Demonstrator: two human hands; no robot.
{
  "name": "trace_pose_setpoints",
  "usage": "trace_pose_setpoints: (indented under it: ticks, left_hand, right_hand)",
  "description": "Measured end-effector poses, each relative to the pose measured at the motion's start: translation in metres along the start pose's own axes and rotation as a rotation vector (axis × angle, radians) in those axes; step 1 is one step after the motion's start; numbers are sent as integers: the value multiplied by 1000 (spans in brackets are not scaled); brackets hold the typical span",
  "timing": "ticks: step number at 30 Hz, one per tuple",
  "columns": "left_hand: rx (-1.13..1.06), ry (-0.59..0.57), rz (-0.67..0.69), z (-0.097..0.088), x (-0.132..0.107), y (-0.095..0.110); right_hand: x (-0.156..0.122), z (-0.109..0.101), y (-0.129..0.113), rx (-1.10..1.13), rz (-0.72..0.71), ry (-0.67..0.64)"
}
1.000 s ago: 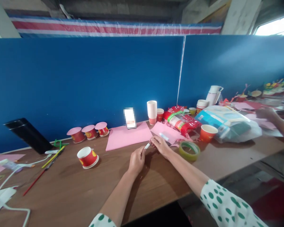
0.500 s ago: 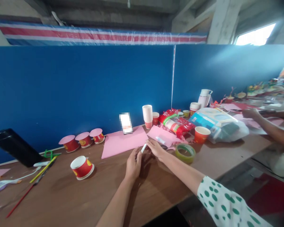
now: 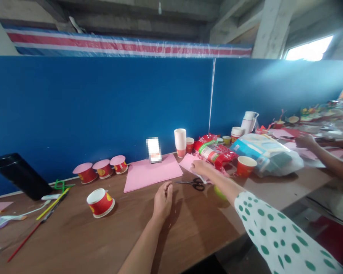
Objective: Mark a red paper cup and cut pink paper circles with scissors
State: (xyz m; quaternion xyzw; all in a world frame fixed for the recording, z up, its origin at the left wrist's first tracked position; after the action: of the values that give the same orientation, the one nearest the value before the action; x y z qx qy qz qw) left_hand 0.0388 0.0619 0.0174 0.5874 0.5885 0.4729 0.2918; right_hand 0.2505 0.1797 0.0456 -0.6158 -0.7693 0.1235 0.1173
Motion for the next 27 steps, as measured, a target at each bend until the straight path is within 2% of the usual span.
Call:
trace_pose_setpoints:
  ticks: [5,9,12,15,19,23,27]
  left_hand:
    - [16,-22,5,1,0,1]
    - [27,-30,10,2,-1,3]
    - [29,-32,13,2,-1,3]
    - [23,-32,7,1,-1,4]
    - [29,-27,23,-1,-2,7]
    - [19,-37,13,-1,-2,8]
    - [1,-42,-9,1,-1,4]
  right_hand:
    - [-8,10,-16,-108,-99,-38]
    - [-5,4,-17,-125,-136,-77]
    - [2,-8,-5,-155,-75,-41]
    - [5,-19,16,-214,55,16]
    - [3,-22,35,-247,161,20]
    - [-1,-27,39,-241,186,55]
    - [-2,-45,38,-217,176,123]
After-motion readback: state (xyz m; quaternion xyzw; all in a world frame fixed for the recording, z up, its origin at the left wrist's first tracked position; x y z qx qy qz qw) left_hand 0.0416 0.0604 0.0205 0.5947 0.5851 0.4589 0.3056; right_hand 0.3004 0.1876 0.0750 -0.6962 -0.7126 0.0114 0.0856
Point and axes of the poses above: each hand's wrist, its own x-axis towards the middle knuckle, its own z-axis out of the palm, y = z × x, the point moved 6 cm from there along x, towards the middle knuckle, and after that the axes turned 10 degrees about -z, right-handed, at the moved point
